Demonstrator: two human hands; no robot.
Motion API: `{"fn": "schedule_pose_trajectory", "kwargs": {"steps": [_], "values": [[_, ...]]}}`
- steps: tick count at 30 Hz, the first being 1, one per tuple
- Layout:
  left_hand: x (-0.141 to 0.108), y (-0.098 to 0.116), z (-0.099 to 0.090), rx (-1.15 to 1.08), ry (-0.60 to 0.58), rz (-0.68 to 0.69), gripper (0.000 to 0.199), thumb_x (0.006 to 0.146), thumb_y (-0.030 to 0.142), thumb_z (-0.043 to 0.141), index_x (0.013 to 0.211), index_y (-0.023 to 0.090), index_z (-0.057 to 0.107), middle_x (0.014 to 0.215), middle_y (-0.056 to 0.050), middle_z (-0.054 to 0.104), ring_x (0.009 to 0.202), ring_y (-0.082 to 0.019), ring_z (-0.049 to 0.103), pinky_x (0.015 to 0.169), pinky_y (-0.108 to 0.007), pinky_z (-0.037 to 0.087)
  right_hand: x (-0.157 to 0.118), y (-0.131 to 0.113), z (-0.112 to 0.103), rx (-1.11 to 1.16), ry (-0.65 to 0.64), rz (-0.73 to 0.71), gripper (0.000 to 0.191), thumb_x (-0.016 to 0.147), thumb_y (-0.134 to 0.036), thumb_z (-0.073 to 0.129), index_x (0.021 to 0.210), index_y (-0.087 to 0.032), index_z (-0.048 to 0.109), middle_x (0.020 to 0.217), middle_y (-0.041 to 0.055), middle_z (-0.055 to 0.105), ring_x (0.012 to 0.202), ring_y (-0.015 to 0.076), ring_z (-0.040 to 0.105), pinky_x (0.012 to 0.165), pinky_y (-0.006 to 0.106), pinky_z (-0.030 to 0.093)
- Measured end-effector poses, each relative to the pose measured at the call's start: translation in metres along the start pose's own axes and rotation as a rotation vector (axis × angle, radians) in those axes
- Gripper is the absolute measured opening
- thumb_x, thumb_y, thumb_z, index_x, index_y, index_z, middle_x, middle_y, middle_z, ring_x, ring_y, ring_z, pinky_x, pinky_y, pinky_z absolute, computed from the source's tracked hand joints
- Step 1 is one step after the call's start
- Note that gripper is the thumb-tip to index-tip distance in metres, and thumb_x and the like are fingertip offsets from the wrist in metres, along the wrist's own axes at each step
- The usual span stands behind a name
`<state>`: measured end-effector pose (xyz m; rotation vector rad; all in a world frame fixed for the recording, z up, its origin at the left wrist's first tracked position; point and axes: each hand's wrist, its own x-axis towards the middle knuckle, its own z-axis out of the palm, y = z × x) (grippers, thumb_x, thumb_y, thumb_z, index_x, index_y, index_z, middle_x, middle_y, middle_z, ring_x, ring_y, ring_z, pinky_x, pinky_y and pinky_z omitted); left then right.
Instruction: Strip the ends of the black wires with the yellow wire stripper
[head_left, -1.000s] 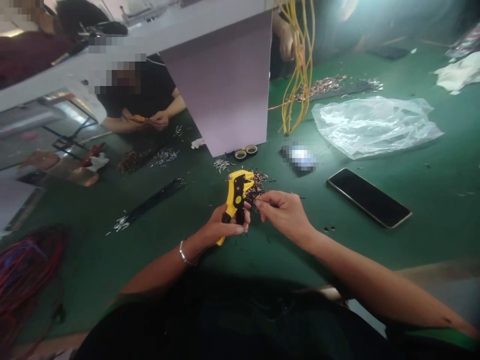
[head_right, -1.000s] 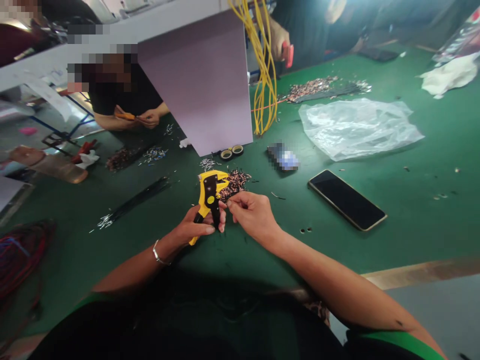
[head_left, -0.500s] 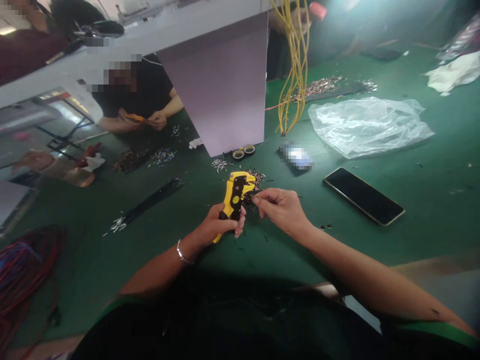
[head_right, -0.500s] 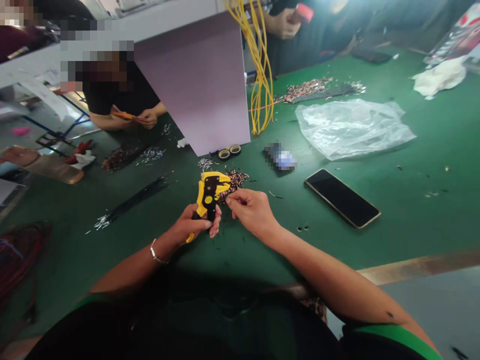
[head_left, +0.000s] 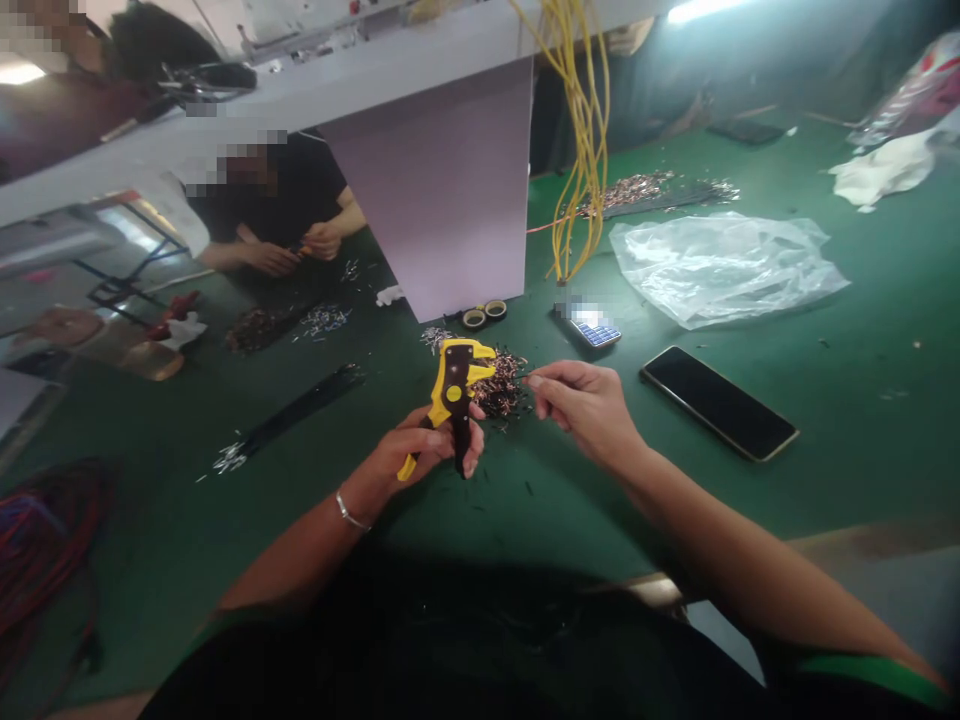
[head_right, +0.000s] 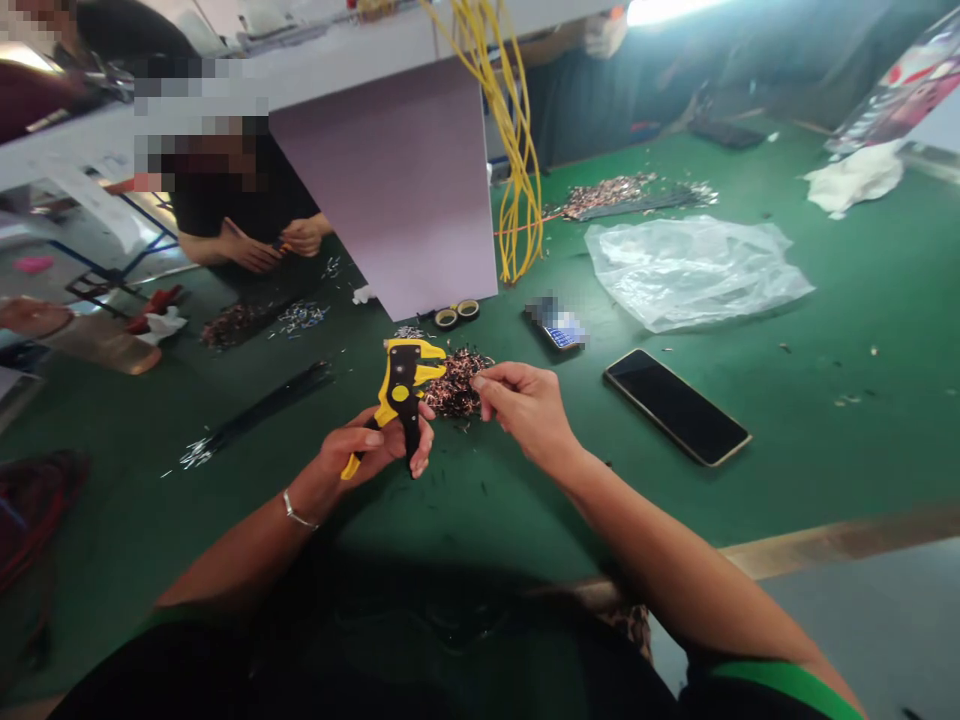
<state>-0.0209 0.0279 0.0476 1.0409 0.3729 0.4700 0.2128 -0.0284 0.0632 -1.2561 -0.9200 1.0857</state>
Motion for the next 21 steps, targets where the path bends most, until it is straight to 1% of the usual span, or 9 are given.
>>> {"fn": "schedule_pose_trajectory", "kwargs": {"steps": [4,6,13,21], "values": [[0.0007,0.0024,-0.0038,-0.097,-0.100,-0.071,0.054,0.065,0.035,0.064,0.114,0.013,0.061,0.088,-0.013,0.066,0.070,-0.023,0.062,0.063,-0.039,0.052,0.0025,-0.0033,-0.0016,0.101,-0.014,0.033,0.017,0.071,-0.033,0.074,0.072,-0.017,0.071,0.048,-0.0034,0.059,0.037,0.0050,0.038,0.037,0.023,0.024],[0.0015,0.0027,-0.0032,-0.128,-0.126,-0.097,0.057,0.063,0.034,0.064,0.115,0.012,0.061,0.086,-0.013,0.066,0.069,-0.023,0.062,0.062,-0.039,0.052,0.0032,-0.0030,-0.0012,0.153,-0.012,0.043,0.016,0.071,-0.032,0.075,0.071,-0.016,0.071,0.047,-0.0031,0.060,0.037,0.0048,0.039,0.036,0.023,0.023],[0.0014,0.0010,0.0033,-0.167,-0.152,-0.118,0.067,0.056,0.028,0.064,0.121,0.011,0.060,0.085,-0.014,0.067,0.069,-0.024,0.062,0.063,-0.039,0.052,0.0034,0.0013,0.0027,0.205,-0.017,0.064,0.017,0.068,-0.032,0.078,0.070,-0.016,0.073,0.046,-0.0030,0.060,0.035,0.0041,0.039,0.035,0.021,0.022],[0.0005,-0.0005,0.0029,-0.203,-0.161,-0.135,0.075,0.052,0.019,0.064,0.126,0.012,0.058,0.089,-0.014,0.068,0.071,-0.025,0.063,0.066,-0.041,0.052,0.0009,0.0014,0.0020,0.187,-0.036,0.072,0.014,0.070,-0.030,0.077,0.069,-0.016,0.074,0.046,-0.0027,0.060,0.036,0.0041,0.038,0.035,0.021,0.022]]}}
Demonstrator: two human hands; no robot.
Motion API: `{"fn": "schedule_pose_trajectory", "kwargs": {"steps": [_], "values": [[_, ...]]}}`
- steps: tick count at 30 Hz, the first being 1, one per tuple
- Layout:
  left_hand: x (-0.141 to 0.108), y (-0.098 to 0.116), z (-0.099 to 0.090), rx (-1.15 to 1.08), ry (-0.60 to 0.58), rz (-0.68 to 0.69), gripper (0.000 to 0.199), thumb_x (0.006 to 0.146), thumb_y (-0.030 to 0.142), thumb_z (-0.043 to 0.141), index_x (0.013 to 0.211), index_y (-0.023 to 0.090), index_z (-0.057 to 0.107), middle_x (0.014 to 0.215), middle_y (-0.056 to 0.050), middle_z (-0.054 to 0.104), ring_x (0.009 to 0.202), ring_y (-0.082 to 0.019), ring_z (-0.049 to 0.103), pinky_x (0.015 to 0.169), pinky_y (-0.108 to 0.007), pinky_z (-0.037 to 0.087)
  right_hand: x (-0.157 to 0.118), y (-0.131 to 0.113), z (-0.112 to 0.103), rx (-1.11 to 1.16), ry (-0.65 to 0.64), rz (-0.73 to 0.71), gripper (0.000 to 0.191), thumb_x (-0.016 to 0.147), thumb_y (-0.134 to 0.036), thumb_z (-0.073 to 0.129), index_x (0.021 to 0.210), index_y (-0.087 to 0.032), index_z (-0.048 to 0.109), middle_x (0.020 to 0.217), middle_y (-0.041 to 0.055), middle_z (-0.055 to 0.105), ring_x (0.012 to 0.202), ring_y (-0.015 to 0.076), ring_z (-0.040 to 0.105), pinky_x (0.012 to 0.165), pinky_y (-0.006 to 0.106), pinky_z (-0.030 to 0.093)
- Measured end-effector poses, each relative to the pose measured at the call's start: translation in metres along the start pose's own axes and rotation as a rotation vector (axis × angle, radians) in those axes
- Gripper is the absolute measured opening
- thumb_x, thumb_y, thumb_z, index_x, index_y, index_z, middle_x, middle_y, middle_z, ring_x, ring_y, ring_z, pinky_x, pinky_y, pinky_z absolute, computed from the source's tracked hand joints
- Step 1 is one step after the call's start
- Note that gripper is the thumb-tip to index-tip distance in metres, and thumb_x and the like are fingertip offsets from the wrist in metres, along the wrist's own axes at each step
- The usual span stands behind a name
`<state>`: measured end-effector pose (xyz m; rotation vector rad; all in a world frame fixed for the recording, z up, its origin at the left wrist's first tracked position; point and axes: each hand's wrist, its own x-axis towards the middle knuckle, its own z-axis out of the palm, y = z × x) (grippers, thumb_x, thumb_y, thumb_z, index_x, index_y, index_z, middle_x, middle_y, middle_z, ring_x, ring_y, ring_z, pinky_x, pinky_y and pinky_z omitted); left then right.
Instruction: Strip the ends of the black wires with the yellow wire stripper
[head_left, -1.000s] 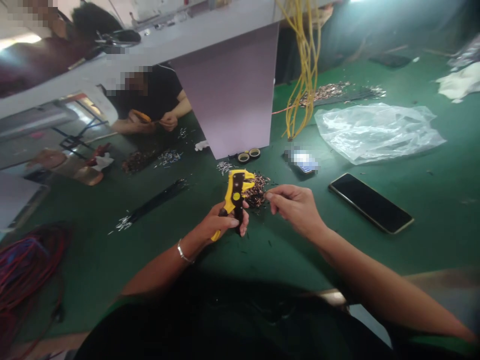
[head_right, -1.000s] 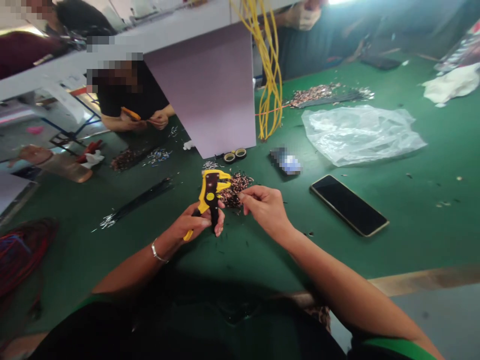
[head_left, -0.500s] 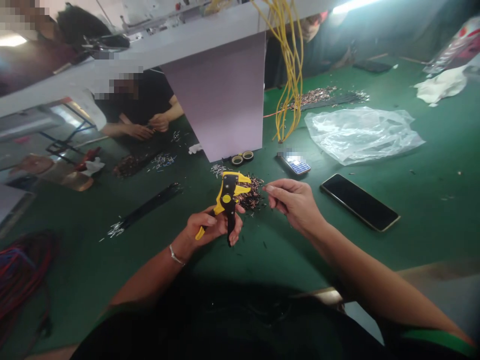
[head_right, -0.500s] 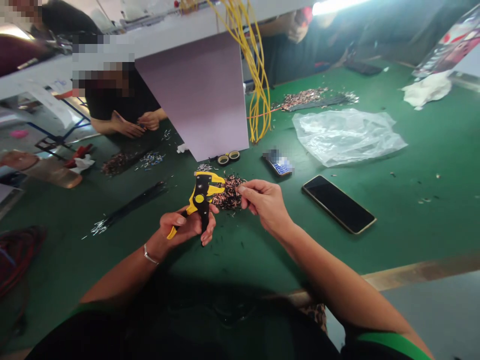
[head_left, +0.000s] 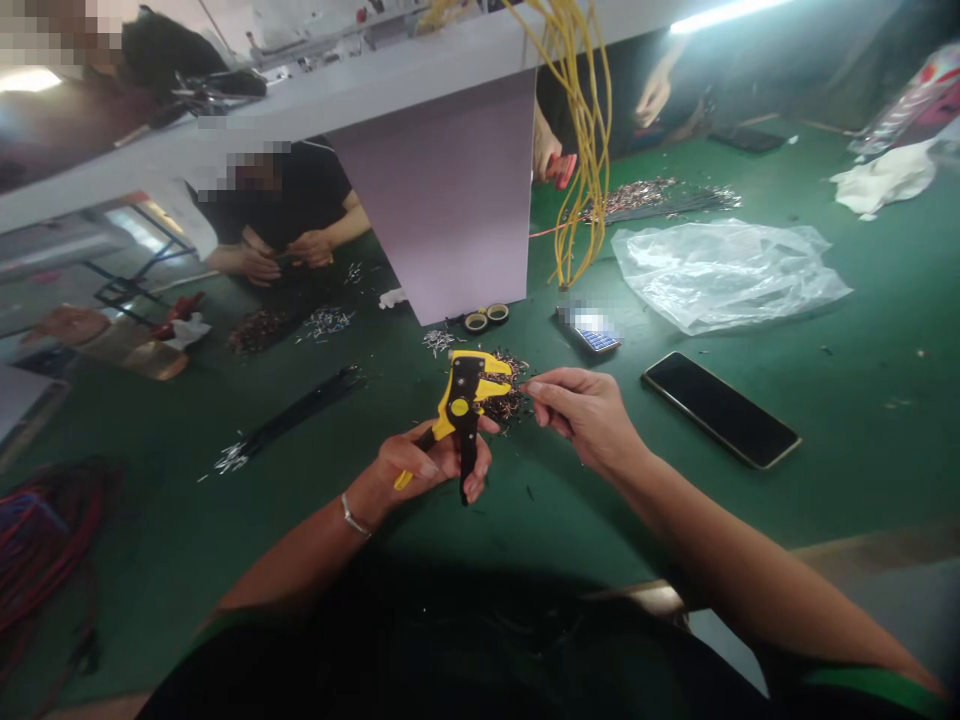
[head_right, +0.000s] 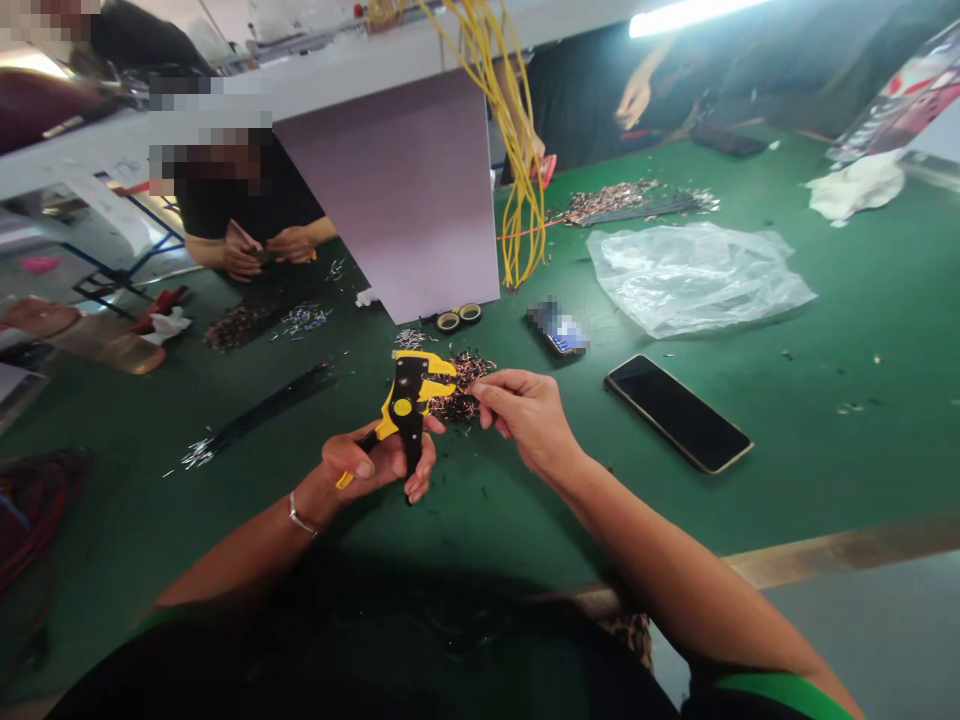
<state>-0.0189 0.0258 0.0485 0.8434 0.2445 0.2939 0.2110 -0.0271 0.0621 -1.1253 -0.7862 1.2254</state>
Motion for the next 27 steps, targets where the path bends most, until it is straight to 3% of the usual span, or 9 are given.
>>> {"fn": "schedule_pose_trajectory", "kwargs": {"steps": [13,27], "values": [[0.0020,0.0004,-0.0008,-0.024,-0.037,0.031,0.073,0.049,0.015,0.065,0.122,0.015,0.063,0.085,-0.012,0.069,0.070,-0.024,0.063,0.065,-0.039,0.051,0.0026,-0.0008,-0.0025,0.007,0.108,0.003,0.013,0.067,-0.029,0.076,0.066,-0.016,0.073,0.043,-0.0028,0.058,0.035,0.0045,0.038,0.035,0.022,0.021],[0.0003,-0.0060,-0.0049,0.012,-0.023,0.014,0.069,0.053,0.018,0.068,0.122,0.015,0.060,0.085,-0.011,0.069,0.070,-0.024,0.063,0.065,-0.040,0.050,-0.0047,0.0004,0.0027,0.053,0.002,0.030,0.013,0.069,-0.030,0.078,0.067,-0.018,0.074,0.044,-0.0028,0.060,0.035,0.0045,0.037,0.035,0.022,0.020]]}}
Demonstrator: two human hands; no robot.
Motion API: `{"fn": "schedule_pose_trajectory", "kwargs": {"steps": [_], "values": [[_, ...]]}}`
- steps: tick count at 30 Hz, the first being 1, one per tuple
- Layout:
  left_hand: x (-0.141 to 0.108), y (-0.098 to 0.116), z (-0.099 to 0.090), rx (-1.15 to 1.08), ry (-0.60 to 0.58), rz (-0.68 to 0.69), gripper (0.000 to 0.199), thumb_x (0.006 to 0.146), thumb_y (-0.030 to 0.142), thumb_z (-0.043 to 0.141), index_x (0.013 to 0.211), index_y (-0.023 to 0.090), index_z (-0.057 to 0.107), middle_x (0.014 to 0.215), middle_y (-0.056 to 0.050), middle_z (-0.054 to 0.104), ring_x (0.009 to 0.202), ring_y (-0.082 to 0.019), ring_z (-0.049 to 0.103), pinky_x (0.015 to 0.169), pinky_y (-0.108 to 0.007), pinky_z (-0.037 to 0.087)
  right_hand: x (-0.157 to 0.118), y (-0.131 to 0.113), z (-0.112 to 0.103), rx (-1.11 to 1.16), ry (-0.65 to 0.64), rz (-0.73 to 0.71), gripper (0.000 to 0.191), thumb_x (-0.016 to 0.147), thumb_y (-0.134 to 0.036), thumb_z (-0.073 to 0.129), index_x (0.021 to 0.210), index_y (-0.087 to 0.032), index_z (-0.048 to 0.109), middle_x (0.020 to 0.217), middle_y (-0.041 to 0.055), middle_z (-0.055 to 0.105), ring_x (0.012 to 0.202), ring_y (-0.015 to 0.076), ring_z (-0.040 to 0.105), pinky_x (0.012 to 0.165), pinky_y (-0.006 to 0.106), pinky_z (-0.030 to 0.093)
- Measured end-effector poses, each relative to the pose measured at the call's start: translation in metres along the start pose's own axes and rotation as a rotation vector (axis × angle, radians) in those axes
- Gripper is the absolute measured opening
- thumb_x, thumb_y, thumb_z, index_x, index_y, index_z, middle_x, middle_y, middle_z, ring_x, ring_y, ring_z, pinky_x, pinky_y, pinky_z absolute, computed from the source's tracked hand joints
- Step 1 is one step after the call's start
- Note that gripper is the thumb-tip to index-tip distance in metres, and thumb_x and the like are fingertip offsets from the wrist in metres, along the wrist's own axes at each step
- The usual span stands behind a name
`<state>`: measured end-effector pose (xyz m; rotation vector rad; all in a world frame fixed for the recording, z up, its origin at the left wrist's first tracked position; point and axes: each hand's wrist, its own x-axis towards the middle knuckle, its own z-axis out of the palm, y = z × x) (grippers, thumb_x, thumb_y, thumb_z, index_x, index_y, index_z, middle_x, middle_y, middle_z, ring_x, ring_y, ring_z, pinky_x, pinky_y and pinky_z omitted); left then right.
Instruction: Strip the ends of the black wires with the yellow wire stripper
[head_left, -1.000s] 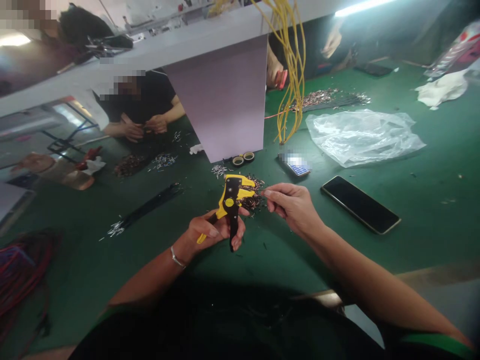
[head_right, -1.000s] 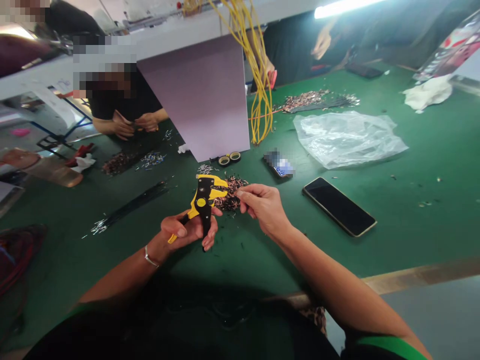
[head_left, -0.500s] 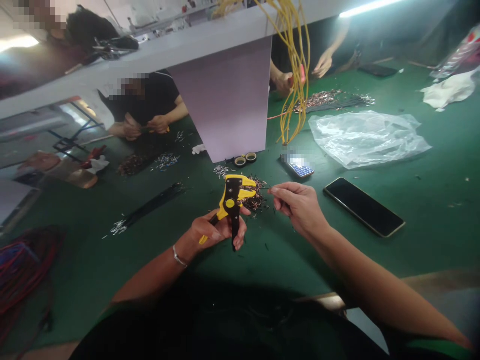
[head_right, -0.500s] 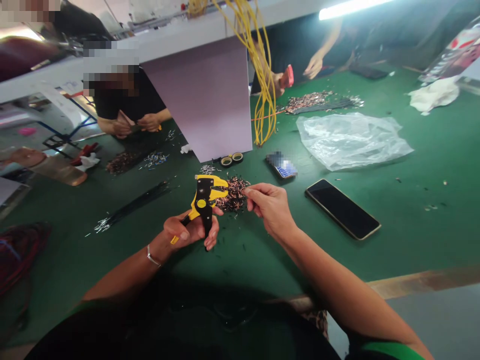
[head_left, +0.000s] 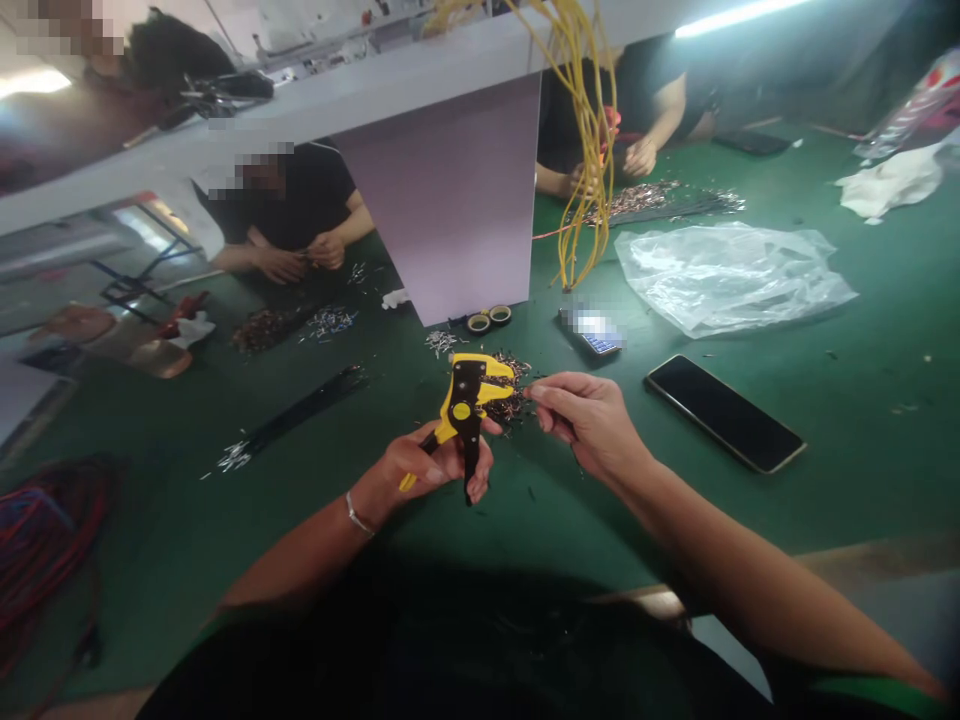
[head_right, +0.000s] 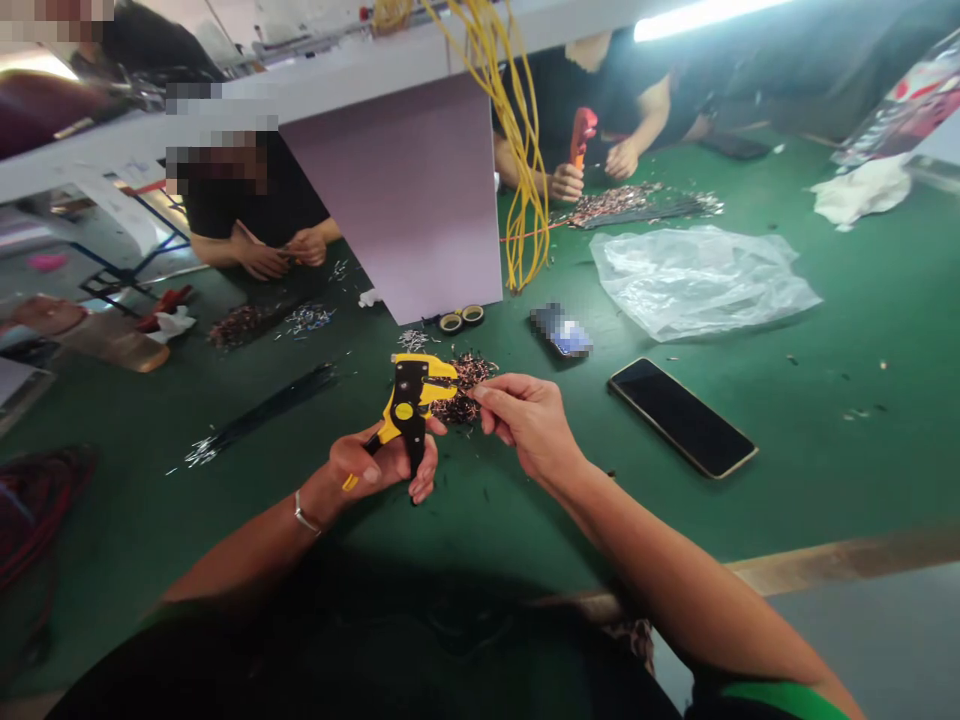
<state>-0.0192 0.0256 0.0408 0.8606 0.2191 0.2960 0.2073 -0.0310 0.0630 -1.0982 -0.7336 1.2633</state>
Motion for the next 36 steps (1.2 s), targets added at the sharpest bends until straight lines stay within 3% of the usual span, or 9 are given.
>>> {"fn": "schedule_pose_trajectory", "kwargs": {"steps": [36], "values": [[-0.002,0.002,0.018,0.080,0.160,0.056,0.030,0.067,0.020,0.076,0.093,0.007,0.069,0.071,-0.007,0.064,0.054,-0.016,0.059,0.051,-0.032,0.052,0.000,-0.003,0.004,-0.008,0.011,0.039,0.016,0.067,-0.032,0.077,0.065,-0.017,0.072,0.041,-0.0034,0.057,0.034,0.0046,0.034,0.034,0.022,0.019]]}}
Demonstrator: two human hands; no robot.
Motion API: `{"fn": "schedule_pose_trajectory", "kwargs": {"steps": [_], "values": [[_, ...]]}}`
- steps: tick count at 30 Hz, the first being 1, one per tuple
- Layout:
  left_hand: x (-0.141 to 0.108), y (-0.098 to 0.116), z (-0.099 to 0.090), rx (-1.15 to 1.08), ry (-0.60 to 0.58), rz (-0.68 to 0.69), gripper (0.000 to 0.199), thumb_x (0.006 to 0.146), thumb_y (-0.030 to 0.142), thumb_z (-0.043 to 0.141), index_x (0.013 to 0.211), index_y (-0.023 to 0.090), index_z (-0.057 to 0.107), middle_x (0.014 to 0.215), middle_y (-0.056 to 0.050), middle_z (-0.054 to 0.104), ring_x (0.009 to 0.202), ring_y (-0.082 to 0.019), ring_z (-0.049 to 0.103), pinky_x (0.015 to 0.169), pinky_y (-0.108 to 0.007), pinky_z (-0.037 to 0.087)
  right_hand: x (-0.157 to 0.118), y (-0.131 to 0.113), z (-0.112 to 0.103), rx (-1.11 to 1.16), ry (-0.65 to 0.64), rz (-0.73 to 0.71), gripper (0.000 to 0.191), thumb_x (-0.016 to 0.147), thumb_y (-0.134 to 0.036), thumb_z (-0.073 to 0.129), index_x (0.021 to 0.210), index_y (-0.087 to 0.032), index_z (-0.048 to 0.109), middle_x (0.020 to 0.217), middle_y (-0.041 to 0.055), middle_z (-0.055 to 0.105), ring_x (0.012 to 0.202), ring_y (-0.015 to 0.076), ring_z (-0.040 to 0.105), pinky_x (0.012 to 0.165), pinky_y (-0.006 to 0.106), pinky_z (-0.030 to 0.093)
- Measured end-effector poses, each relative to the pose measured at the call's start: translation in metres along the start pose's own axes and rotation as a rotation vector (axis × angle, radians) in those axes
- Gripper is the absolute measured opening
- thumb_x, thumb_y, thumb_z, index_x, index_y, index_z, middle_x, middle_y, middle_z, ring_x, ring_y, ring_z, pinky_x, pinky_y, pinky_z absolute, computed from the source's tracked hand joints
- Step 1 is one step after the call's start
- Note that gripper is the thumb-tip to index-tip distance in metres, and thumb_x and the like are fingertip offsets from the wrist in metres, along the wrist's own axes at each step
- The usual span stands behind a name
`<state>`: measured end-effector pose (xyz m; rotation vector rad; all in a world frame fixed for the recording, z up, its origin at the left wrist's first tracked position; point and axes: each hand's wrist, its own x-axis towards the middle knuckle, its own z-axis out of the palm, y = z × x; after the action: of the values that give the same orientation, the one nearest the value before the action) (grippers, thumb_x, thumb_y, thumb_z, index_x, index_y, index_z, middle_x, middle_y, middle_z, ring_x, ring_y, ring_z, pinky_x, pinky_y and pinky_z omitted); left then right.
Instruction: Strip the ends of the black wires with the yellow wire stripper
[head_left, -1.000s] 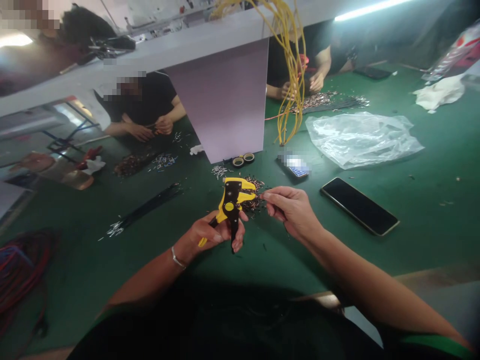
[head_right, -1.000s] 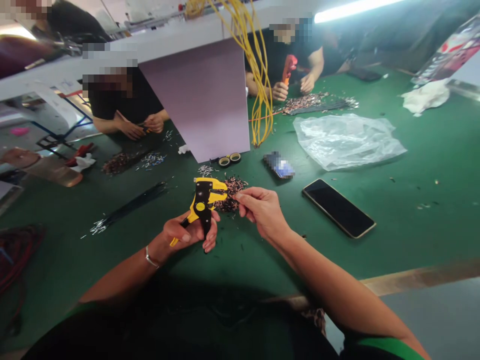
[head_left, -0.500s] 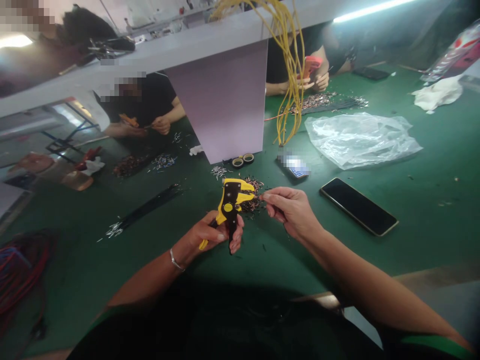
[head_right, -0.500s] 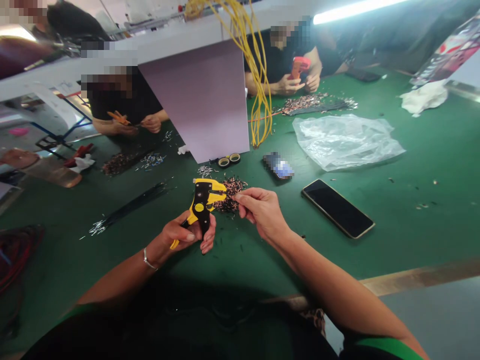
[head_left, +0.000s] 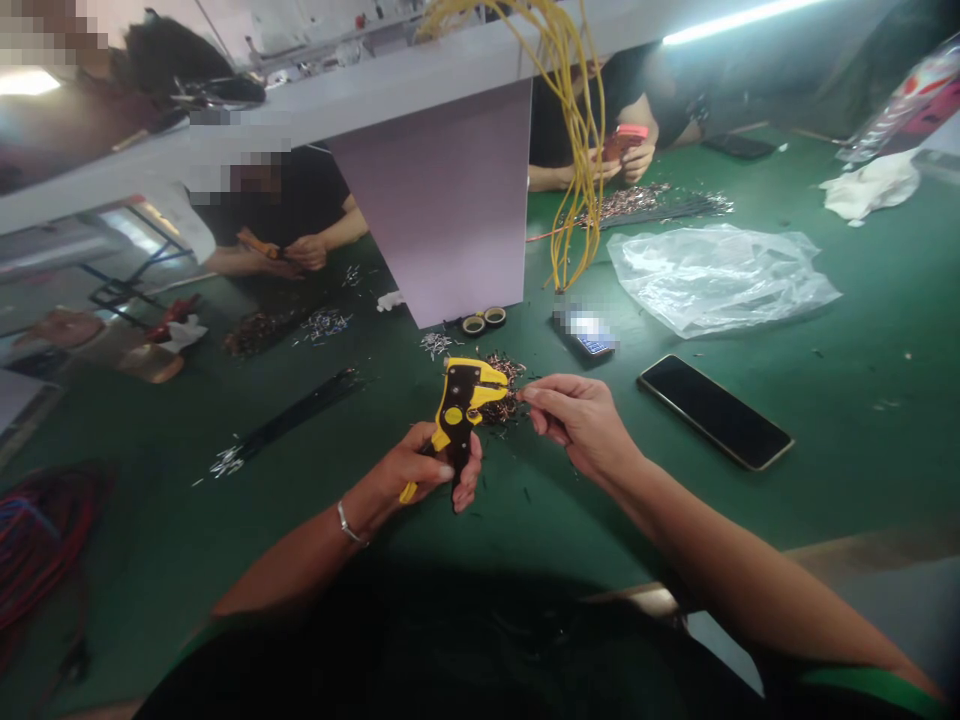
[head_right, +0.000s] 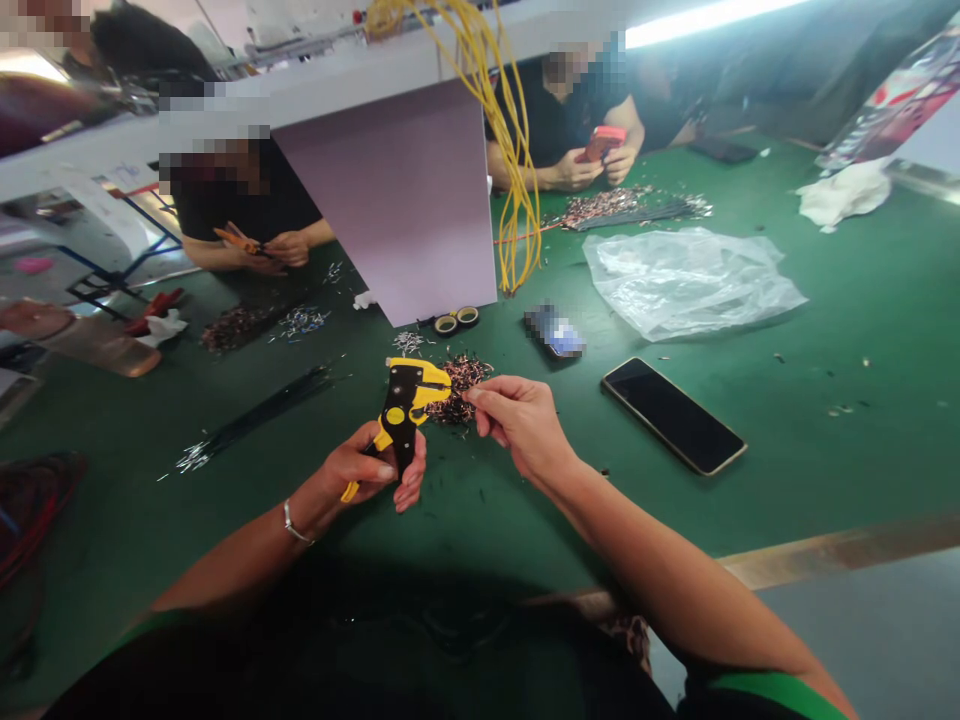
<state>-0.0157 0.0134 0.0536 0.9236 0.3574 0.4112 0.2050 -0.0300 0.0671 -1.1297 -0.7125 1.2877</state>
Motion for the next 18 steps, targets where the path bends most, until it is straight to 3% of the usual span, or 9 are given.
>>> {"fn": "schedule_pose_trajectory", "kwargs": {"steps": [18], "values": [[-0.005,-0.006,0.011,0.056,0.085,0.049,0.017,0.074,0.017,0.072,0.087,0.011,0.064,0.065,-0.002,0.063,0.048,-0.013,0.057,0.045,-0.027,0.052,0.001,0.004,-0.001,-0.016,-0.029,0.014,0.015,0.068,-0.032,0.076,0.065,-0.018,0.071,0.043,-0.0037,0.058,0.035,0.0049,0.034,0.036,0.023,0.019]]}}
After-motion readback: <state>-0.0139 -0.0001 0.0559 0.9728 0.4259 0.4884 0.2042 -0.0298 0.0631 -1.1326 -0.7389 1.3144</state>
